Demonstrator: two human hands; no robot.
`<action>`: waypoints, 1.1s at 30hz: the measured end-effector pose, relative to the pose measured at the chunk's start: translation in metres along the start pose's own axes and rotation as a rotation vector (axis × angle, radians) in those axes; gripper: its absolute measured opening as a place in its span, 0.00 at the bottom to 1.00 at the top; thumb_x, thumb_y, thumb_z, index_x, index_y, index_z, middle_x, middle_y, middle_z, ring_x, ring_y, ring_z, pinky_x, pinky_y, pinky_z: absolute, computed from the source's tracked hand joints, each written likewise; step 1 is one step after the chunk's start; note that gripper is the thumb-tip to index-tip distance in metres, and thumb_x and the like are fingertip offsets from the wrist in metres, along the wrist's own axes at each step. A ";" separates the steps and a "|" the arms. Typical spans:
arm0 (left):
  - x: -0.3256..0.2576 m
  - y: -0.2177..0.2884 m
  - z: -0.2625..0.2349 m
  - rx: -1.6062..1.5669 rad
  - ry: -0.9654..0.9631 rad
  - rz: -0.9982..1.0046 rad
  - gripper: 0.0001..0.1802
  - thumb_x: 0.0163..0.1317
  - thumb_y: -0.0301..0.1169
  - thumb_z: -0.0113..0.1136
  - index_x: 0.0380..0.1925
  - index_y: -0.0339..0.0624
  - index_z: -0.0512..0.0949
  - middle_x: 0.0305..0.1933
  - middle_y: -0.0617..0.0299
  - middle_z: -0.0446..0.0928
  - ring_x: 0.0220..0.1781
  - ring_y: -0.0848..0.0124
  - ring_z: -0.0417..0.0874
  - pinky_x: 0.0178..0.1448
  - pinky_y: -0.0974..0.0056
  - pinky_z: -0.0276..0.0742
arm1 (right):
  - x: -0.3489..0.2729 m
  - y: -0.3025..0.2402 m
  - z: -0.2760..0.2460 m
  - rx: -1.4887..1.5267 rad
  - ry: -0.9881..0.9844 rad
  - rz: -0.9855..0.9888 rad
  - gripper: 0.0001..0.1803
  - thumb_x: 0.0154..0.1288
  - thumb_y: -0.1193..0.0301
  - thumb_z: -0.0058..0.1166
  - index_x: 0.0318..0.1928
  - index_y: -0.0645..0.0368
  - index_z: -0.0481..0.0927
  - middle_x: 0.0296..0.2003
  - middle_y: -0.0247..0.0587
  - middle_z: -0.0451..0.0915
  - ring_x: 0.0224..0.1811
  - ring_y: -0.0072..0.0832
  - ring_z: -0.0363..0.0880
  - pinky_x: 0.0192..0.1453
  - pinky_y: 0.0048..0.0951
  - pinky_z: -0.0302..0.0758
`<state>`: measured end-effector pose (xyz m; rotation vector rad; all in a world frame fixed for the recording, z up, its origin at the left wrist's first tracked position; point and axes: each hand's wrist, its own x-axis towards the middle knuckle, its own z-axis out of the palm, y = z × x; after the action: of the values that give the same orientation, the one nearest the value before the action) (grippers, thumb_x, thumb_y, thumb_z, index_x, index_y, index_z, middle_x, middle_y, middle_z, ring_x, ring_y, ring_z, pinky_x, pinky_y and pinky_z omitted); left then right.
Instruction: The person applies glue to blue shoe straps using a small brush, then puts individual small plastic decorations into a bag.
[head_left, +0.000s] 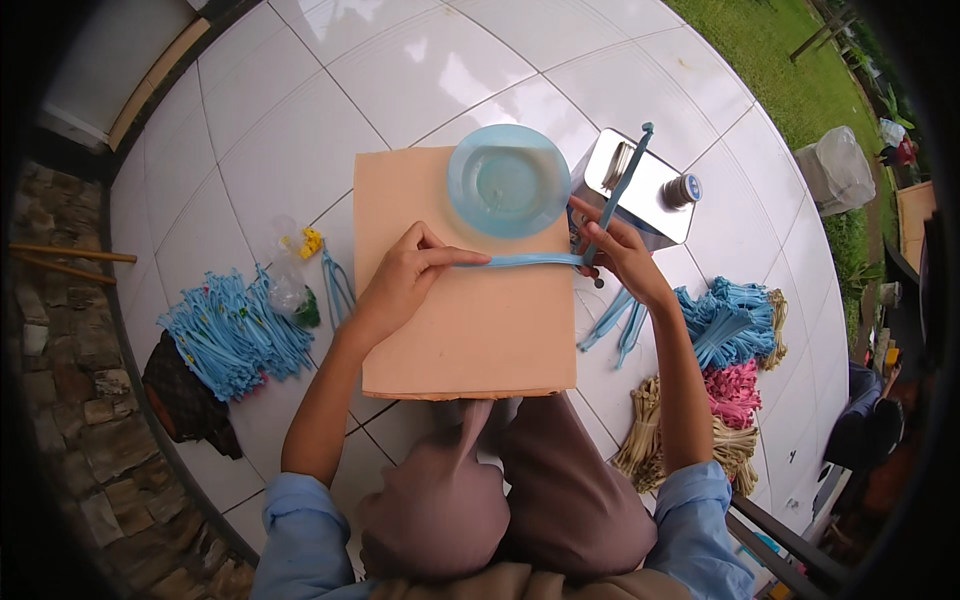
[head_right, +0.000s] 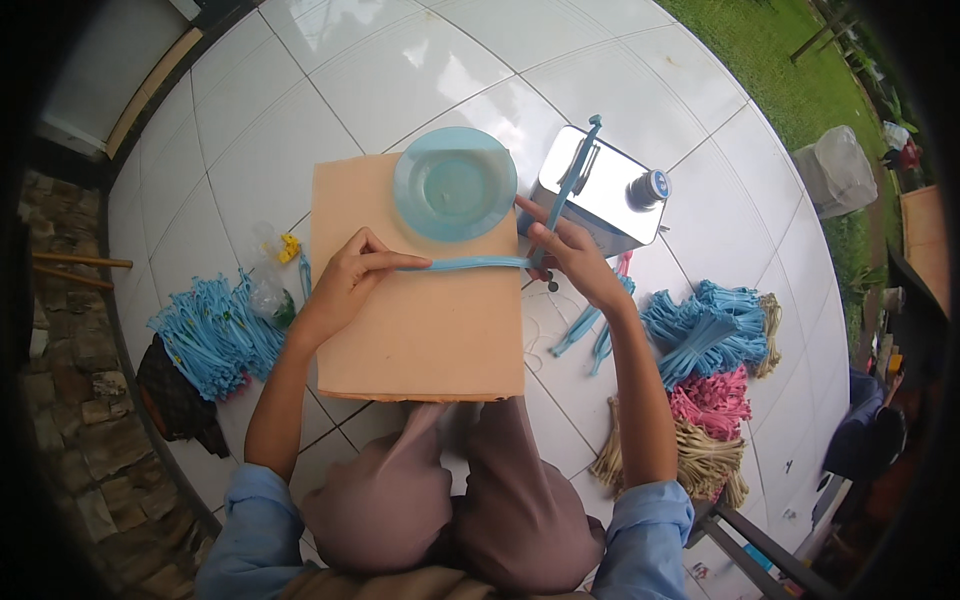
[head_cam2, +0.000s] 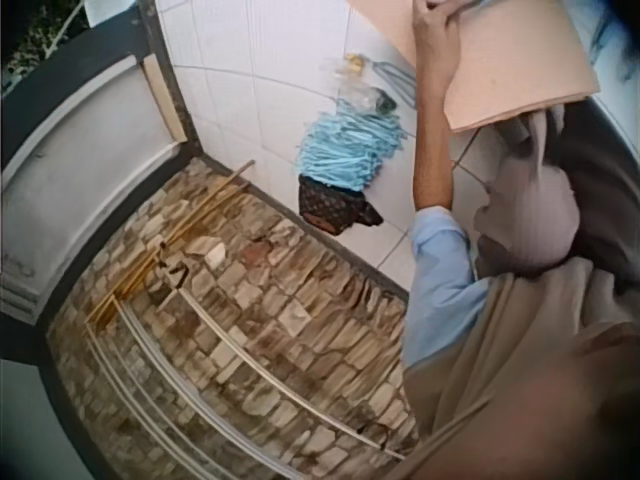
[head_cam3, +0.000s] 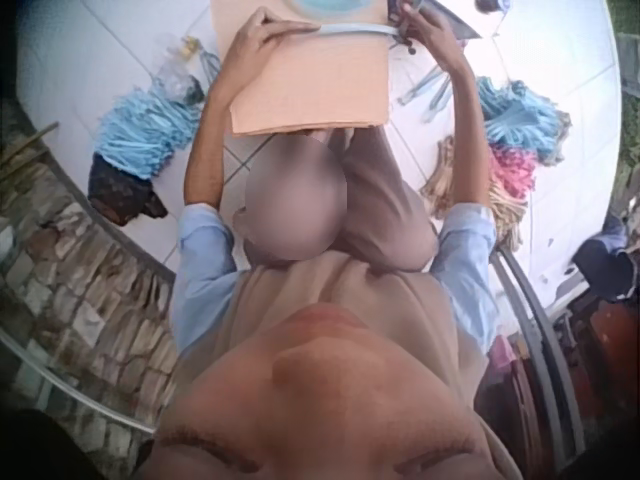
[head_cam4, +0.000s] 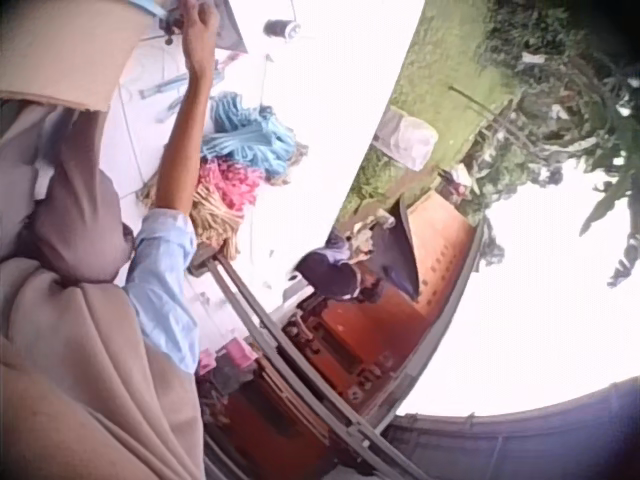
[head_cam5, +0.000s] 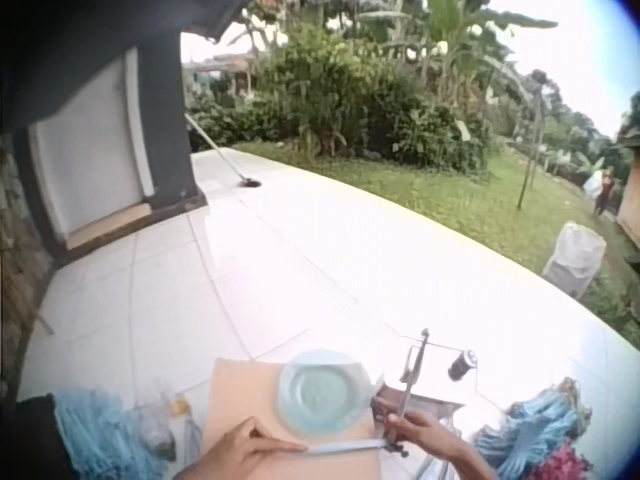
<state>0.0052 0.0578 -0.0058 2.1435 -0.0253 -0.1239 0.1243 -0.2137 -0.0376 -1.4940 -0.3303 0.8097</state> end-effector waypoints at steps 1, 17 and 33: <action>0.002 -0.004 -0.002 0.033 -0.036 0.044 0.23 0.53 0.14 0.50 0.44 0.51 0.82 0.32 0.63 0.60 0.35 0.71 0.67 0.49 0.69 0.69 | 0.002 -0.001 -0.001 0.008 -0.013 0.040 0.28 0.70 0.56 0.42 0.66 0.51 0.60 0.33 0.31 0.64 0.26 0.18 0.67 0.32 0.20 0.72; 0.011 0.013 -0.015 0.114 -0.298 -0.293 0.21 0.58 0.23 0.52 0.48 0.63 0.80 0.33 0.65 0.57 0.37 0.70 0.65 0.45 0.73 0.66 | 0.009 -0.016 0.014 -0.085 0.039 0.184 0.30 0.72 0.59 0.39 0.71 0.42 0.46 0.29 0.29 0.65 0.24 0.16 0.66 0.30 0.20 0.70; -0.005 0.033 0.009 0.911 0.037 0.449 0.15 0.52 0.27 0.52 0.42 0.36 0.74 0.39 0.62 0.66 0.48 0.67 0.67 0.52 0.69 0.66 | 0.014 0.013 0.024 -0.186 0.223 0.059 0.32 0.72 0.56 0.37 0.71 0.48 0.44 0.40 0.35 0.68 0.39 0.20 0.67 0.39 0.22 0.68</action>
<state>0.0001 0.0333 0.0173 2.9733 -0.6451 0.2396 0.1151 -0.1885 -0.0514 -1.7579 -0.1988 0.6643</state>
